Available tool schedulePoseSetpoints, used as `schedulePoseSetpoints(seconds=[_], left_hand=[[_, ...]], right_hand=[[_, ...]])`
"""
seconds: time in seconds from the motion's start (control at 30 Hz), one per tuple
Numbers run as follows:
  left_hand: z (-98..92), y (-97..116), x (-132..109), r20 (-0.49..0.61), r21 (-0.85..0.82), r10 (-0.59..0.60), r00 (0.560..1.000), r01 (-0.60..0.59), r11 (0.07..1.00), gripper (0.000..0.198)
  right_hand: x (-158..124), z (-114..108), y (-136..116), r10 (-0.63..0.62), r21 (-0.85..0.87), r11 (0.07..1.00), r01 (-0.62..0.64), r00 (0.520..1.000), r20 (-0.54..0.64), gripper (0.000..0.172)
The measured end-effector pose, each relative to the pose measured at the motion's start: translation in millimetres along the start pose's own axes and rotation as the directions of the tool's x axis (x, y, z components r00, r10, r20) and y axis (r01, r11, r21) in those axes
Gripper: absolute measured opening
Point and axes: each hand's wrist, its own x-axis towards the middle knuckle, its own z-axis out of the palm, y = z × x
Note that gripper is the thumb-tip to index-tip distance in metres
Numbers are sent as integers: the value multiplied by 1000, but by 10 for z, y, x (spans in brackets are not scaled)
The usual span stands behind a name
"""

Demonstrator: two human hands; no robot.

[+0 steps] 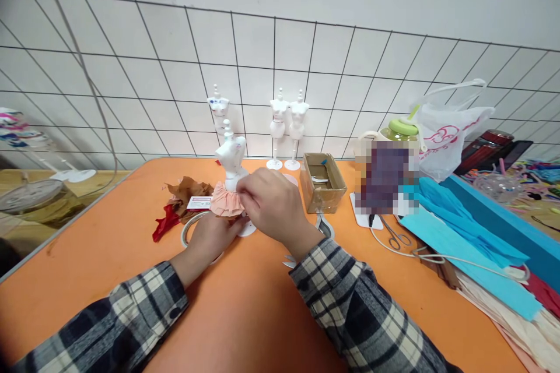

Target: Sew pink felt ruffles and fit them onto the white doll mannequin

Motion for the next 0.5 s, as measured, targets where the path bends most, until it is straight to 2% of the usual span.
schedulePoseSetpoints(seconds=[0.07,0.17,0.37,0.5], left_hand=[[-5,1,0,2,2,4,1000,-4,1000,34],[1,-12,-3,-2,-3,16,1000,-16,1000,32],[-22,3,-10,-13,28,55,998,-55,998,31],[-27,18,-13,59,106,-5,998,-1,994,33]], right_hand=[[-48,18,23,-176,-109,978,175,984,2,15],[-95,37,43,-283,-170,944,283,959,24,18],[-76,34,-14,-217,-236,948,213,976,8,20],[-70,48,-7,-210,-263,943,204,978,3,21]])
